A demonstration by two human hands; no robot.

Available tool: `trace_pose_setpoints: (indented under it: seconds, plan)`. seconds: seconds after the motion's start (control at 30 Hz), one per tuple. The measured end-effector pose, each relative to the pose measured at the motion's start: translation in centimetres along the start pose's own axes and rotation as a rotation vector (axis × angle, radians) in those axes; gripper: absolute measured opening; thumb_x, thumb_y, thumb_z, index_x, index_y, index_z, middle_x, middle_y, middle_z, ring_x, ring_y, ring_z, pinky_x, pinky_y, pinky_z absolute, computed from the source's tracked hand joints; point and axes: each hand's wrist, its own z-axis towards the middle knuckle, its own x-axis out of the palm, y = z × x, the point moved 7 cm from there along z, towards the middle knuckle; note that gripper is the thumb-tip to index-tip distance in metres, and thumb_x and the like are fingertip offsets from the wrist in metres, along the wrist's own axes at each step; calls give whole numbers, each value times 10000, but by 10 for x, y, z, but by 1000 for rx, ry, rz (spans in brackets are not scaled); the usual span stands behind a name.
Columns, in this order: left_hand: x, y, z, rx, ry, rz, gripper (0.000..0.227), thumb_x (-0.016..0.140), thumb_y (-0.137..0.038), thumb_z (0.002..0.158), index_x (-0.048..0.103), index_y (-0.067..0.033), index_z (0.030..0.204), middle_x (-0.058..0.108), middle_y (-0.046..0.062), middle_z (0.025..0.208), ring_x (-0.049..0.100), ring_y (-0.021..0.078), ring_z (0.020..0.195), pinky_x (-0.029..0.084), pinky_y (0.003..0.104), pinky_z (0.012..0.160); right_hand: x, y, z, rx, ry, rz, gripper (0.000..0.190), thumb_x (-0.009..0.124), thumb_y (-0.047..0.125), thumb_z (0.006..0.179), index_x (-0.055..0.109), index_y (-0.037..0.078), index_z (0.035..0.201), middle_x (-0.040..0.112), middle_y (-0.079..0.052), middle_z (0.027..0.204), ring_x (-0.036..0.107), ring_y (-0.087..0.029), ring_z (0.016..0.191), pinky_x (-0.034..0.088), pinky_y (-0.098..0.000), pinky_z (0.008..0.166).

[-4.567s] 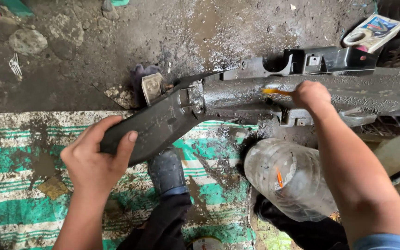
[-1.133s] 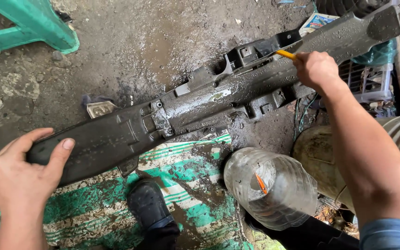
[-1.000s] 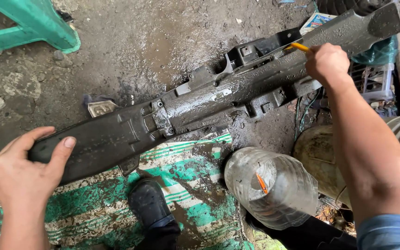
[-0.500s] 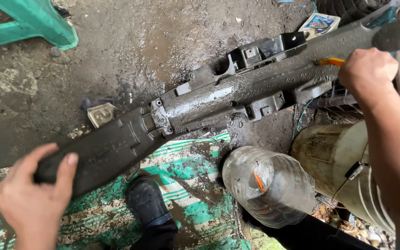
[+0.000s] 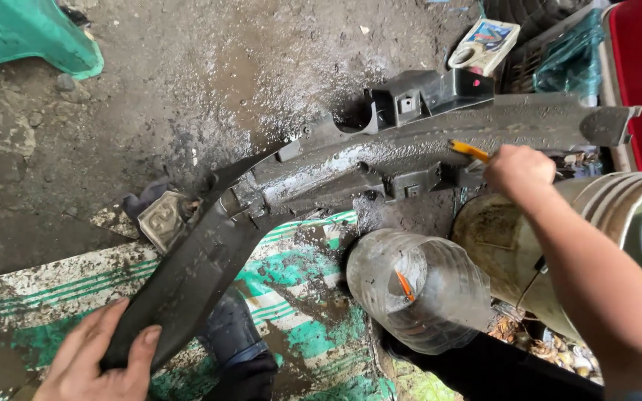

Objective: Scrubbing a dirty motorcycle mudguard with a brush and water to remove grime.

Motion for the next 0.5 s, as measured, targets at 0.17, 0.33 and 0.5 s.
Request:
trace_pose_setpoints:
  seconds: [0.17,0.33,0.5]
  plan:
    - [-6,-8,-2,63,-113,-13,405,908,-339,1016,894,-66,1314,848,136,1316,810,287,1114,689,427,940,-39,-37,43,47,-130,-71,489,567,432,1169,857,60,1299,874,-168,1168,823,-333,1012,655,-435,755]
    - [-9,-12,0,31,-81,-8,431,926,-291,951,875,-88,1328,848,128,1312,808,277,1184,675,425,928,-47,-26,63,78,-86,-37,521,547,308,1127,724,52,1545,775,-229,1514,775,-444,1321,655,-534,973]
    - [-8,-8,0,77,-194,-29,377,976,-291,995,912,-40,1269,866,156,1220,821,274,1083,663,418,961,-10,63,41,-64,37,108,495,532,407,1197,730,13,1424,823,-198,1256,805,-331,1023,673,-451,840]
